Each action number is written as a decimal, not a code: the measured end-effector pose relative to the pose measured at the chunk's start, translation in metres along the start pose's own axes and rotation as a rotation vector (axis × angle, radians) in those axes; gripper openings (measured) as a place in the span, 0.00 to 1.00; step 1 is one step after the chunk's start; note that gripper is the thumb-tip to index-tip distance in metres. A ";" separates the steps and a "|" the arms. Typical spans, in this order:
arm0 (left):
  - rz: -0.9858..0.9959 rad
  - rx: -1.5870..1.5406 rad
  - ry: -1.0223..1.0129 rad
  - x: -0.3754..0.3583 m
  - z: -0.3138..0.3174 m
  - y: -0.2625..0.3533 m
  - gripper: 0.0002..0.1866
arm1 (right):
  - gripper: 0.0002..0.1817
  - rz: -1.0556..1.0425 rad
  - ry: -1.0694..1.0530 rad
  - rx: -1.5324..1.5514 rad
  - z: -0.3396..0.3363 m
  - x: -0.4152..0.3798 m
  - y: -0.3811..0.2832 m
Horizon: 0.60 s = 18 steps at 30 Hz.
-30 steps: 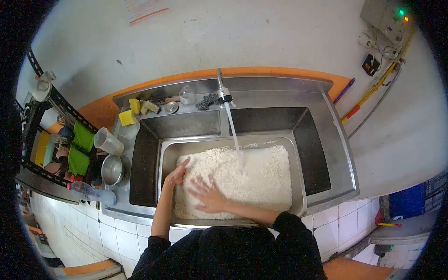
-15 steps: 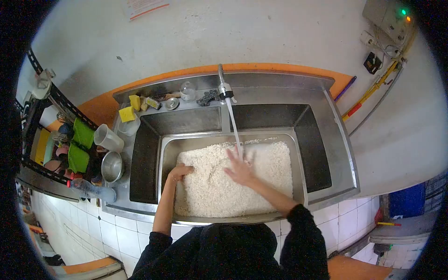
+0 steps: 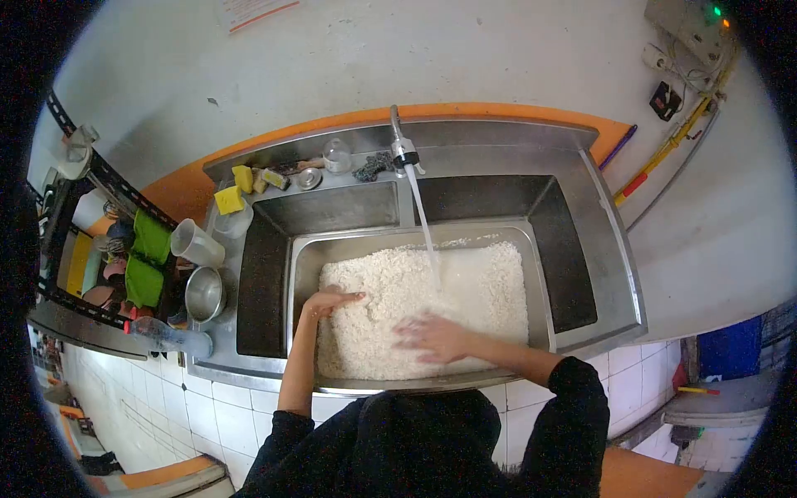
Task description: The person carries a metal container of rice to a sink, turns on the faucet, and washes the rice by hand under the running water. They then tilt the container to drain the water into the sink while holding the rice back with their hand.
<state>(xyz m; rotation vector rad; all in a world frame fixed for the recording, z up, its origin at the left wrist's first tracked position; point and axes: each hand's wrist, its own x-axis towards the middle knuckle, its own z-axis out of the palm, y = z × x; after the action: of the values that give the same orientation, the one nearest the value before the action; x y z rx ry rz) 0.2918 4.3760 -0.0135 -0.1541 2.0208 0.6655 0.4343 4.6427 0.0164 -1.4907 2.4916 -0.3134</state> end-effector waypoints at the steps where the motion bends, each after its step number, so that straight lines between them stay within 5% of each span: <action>1: 0.002 0.001 -0.004 -0.005 0.001 0.003 0.45 | 0.28 0.110 0.073 0.032 0.001 -0.013 0.014; 3: 0.179 -0.109 0.117 -0.022 0.004 0.010 0.50 | 0.29 0.218 0.142 0.063 0.005 -0.014 0.036; 4: 0.177 -0.109 0.111 -0.021 0.005 0.008 0.50 | 0.31 0.436 0.205 0.044 0.007 -0.006 0.042; 5: 0.144 -0.119 0.136 -0.017 0.004 0.006 0.46 | 0.34 0.657 0.270 0.022 0.008 0.003 0.045; 8: 0.141 -0.221 0.133 0.001 0.001 -0.007 0.37 | 0.38 0.845 0.434 -0.053 0.006 0.067 0.035; 13: 0.126 -0.565 -0.019 0.030 0.004 -0.025 0.23 | 0.37 0.567 0.253 -0.102 -0.004 0.098 -0.029; 15: 0.206 -0.762 -0.026 0.011 0.006 -0.019 0.25 | 0.33 0.117 0.183 0.068 0.012 0.089 -0.039; 18: 0.225 -0.736 -0.010 0.000 0.008 -0.011 0.28 | 0.31 -0.215 0.078 0.131 0.018 0.053 -0.014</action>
<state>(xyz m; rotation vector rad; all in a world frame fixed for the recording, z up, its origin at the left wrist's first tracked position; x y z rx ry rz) 0.3017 4.3711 -0.0209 -0.3533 1.7088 1.5288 0.4270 4.5882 -0.0005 -1.7233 2.3190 -0.5705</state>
